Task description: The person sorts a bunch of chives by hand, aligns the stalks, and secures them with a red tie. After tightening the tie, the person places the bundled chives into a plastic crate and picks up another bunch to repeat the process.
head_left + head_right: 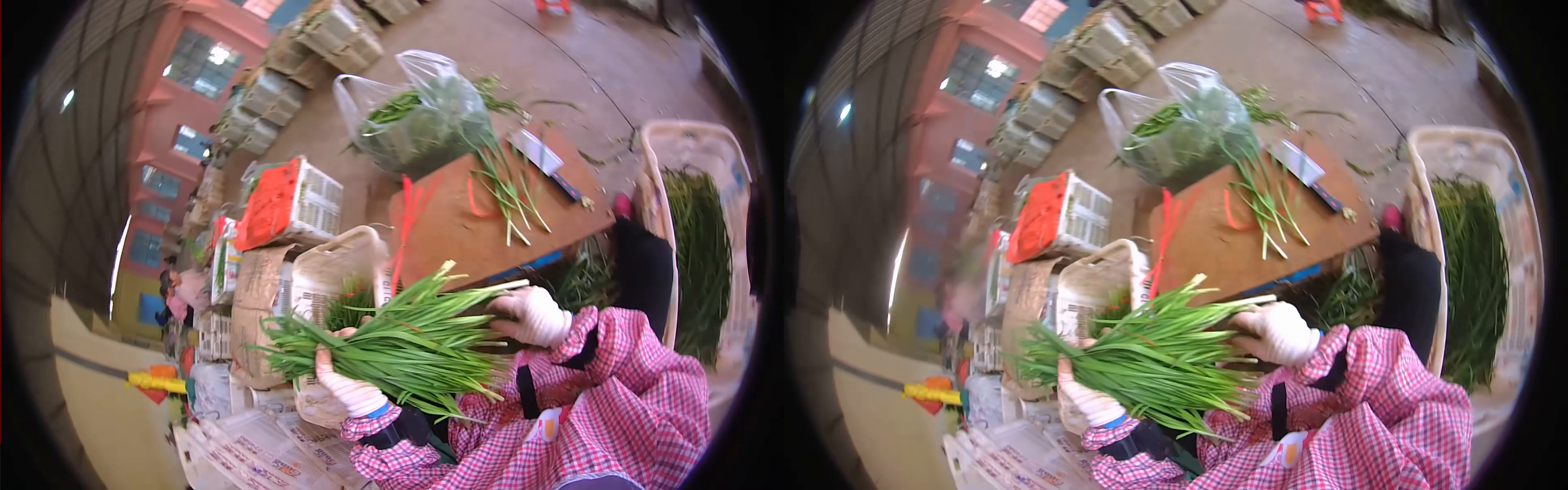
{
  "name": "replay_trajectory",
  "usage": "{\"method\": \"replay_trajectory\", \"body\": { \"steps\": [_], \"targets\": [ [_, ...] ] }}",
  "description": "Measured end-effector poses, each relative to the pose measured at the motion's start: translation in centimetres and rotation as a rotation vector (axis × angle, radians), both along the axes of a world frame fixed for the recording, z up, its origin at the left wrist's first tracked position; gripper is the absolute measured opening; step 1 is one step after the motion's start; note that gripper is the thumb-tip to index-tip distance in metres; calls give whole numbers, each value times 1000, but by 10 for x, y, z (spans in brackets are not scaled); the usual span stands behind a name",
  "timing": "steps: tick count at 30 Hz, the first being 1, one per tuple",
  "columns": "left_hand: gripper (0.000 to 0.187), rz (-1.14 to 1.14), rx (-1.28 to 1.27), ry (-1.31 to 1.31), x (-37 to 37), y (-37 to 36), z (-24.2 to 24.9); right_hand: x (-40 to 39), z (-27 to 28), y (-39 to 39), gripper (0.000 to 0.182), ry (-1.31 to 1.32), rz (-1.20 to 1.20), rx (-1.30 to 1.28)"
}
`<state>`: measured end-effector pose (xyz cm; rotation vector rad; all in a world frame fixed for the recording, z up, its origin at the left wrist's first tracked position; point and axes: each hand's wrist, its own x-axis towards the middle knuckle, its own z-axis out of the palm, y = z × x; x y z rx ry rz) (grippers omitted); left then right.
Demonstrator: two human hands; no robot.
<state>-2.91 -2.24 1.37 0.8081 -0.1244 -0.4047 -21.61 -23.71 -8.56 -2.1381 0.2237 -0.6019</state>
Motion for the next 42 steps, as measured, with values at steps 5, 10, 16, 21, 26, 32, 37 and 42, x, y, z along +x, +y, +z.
{"method": "replay_trajectory", "body": {
  "steps": [5,10,16,21,26,32,37,42],
  "targets": [
    [26,15,-82,83,-5,-9,-1,1,7,4,22,75,-42,-96],
    [34,13,-10,143,-13,-12,7,-6,19,13,24,79,-113,125],
    [37,-114,-71,183,-19,-18,-3,-3,9,14,22,120,-140,-132],
    [27,-227,-244,244,-30,-29,-1,-1,-9,16,25,268,-131,-251],
    [20,-259,-227,321,-36,-36,2,4,-24,18,25,87,-155,-124],
    [25,-240,-94,182,-40,-44,-8,4,2,21,38,158,-126,210],
    [24,-292,-81,287,-44,-43,13,4,-16,16,30,211,-181,105],
    [28,-186,20,222,-45,-42,22,4,-22,9,37,224,-181,90]
  ]
}}
